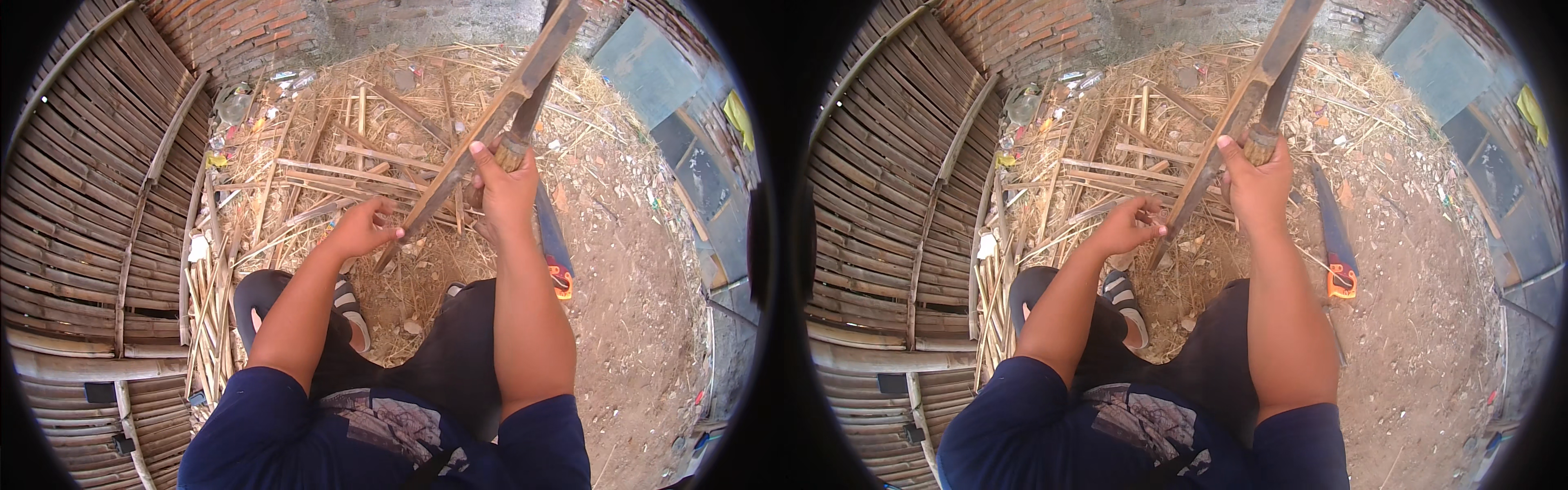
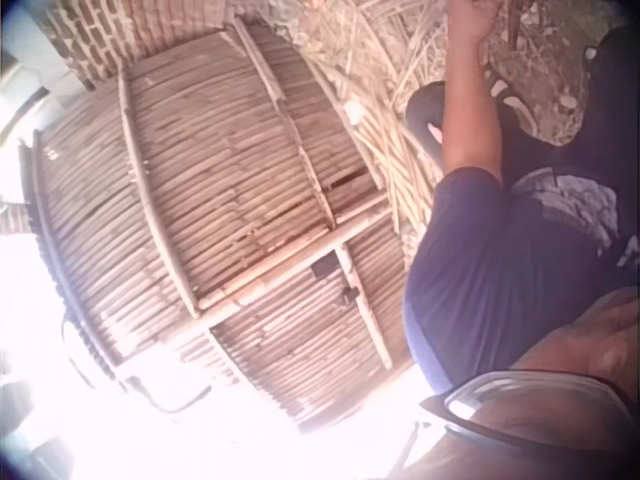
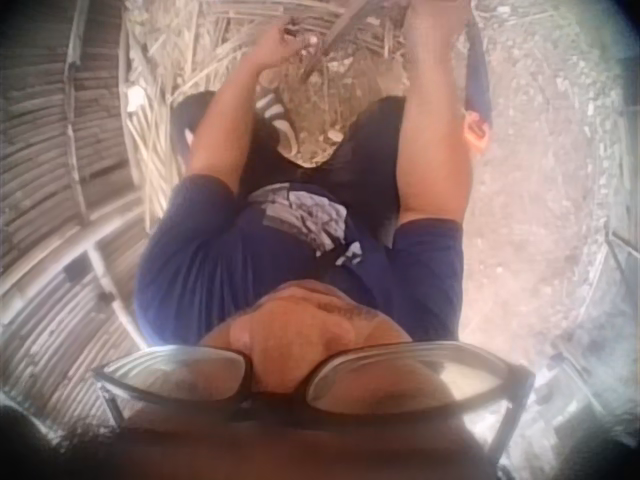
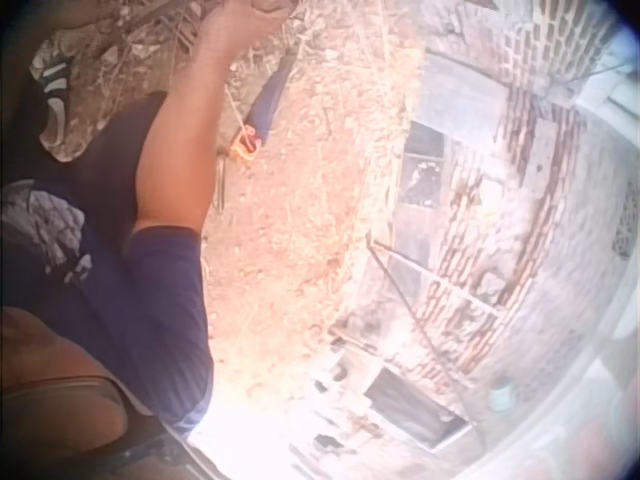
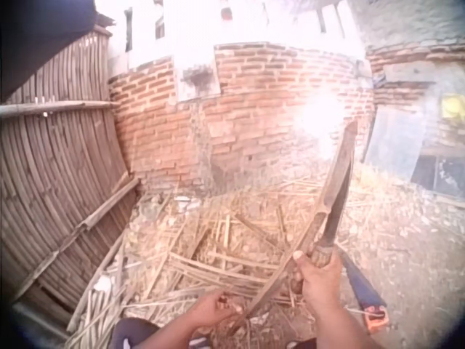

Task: The person uses a large blade to shave thin layers off a piece of wood, rotating the wood to work on different sides.

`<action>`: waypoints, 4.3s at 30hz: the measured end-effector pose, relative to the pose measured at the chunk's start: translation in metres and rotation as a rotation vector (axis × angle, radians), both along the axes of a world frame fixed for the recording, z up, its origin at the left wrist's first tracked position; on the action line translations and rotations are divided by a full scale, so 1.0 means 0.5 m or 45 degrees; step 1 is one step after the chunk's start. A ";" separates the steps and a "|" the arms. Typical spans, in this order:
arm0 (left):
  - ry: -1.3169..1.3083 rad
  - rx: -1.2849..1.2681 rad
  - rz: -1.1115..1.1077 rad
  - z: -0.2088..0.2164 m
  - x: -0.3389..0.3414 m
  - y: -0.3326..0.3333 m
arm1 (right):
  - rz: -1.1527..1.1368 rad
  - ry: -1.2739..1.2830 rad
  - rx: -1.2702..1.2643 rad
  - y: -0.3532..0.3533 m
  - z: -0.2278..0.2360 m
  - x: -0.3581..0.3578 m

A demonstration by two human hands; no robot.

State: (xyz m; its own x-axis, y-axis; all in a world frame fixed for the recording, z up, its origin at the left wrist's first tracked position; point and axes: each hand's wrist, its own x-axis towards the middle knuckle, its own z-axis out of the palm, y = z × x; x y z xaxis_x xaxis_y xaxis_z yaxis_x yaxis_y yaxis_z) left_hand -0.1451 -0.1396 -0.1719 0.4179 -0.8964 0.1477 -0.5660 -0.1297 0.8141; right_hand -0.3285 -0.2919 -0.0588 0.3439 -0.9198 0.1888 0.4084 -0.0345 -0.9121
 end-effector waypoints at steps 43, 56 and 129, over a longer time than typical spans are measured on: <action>0.203 -1.196 0.704 0.396 0.068 0.171 | -0.267 0.223 1.040 -0.153 -0.205 -0.012; -0.586 -0.802 0.680 0.368 0.028 0.059 | 0.181 0.599 -0.235 0.099 0.104 -0.057; -0.873 -1.035 0.605 0.447 0.033 0.092 | 0.201 1.002 -0.954 0.262 0.272 -0.031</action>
